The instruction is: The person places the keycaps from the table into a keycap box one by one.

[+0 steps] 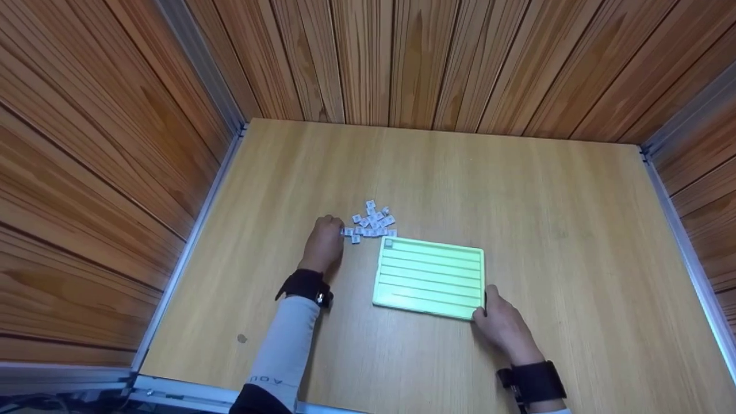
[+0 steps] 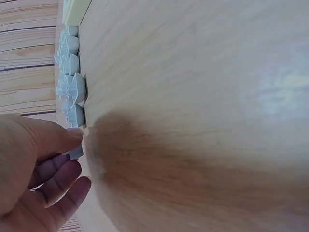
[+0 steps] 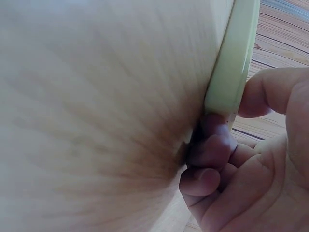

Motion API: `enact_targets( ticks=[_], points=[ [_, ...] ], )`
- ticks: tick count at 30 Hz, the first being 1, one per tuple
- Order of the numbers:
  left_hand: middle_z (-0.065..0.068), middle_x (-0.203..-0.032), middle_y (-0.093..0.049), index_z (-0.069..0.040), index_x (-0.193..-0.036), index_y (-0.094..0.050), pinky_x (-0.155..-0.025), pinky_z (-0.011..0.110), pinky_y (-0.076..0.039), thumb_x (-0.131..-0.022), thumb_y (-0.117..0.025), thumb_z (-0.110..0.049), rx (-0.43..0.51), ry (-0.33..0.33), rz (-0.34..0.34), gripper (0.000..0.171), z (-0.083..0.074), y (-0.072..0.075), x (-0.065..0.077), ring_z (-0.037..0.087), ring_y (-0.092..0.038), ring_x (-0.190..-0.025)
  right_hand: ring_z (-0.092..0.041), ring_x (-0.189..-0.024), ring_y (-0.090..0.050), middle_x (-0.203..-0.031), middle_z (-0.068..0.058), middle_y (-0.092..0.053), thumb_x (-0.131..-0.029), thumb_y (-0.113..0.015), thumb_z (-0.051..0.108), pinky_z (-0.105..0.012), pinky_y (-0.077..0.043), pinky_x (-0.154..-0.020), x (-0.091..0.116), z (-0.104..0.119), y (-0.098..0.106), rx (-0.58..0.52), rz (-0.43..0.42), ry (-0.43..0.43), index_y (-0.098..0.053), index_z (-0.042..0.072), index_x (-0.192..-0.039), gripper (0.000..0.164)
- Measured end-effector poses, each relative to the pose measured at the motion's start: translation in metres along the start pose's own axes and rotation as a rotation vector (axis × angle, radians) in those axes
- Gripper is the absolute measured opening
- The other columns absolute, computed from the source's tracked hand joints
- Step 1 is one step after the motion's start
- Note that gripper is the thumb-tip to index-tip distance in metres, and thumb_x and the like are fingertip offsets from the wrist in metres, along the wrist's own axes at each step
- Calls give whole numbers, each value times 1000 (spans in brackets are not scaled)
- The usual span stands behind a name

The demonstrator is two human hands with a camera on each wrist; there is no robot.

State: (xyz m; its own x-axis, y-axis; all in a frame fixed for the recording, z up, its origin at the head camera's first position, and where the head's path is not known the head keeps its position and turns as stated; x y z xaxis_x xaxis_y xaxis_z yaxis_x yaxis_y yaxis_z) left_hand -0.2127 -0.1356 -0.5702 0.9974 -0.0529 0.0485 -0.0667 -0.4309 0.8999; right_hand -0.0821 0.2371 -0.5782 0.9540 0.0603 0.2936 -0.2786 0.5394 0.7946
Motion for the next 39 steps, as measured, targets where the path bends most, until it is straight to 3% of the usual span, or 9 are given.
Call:
enact_targets(
  ticks=[14, 25, 39],
  points=[
    [10, -99, -61, 1, -107, -68, -79, 34, -53, -89, -63, 8, 77, -74, -71, 20, 0, 3, 1, 23, -58, -90, -22, -66, -45, -78, -6, -45, -92, -52, 11, -33, -35, -54, 0, -1, 0, -1, 2, -2, -44, -3, -118, 31],
    [5, -98, -54, -2, -108, -62, -76, 32, -49, -87, -66, 3, 128, -56, -72, 22, -4, 4, 5, 19, -51, -87, -20, -63, -44, -77, -5, -43, -92, -52, 11, -33, -35, -53, 0, 1, 0, -16, -2, 6, -44, -3, -117, 30],
    [0, -113, -55, -8, -113, -59, -88, 33, -52, -92, -63, 1, 377, -132, -26, 24, -15, 1, 17, 16, -55, -103, -22, -65, -44, -79, -6, -45, -92, -52, 11, -33, -35, -53, 1, 1, -1, -10, -14, 3, -44, -4, -118, 30]
  ],
)
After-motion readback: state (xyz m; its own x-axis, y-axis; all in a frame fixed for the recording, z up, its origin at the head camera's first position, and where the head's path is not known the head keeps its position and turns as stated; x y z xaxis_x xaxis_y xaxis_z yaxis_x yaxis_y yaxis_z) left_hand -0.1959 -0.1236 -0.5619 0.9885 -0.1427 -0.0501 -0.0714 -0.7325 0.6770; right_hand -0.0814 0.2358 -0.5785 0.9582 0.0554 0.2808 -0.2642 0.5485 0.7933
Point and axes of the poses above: each hand's wrist, its own x-axis away from the middle knuckle, its own y-axis out of the back of the hand, z = x × y, the point moved 2 cm from there along -x, towards the middle knuckle
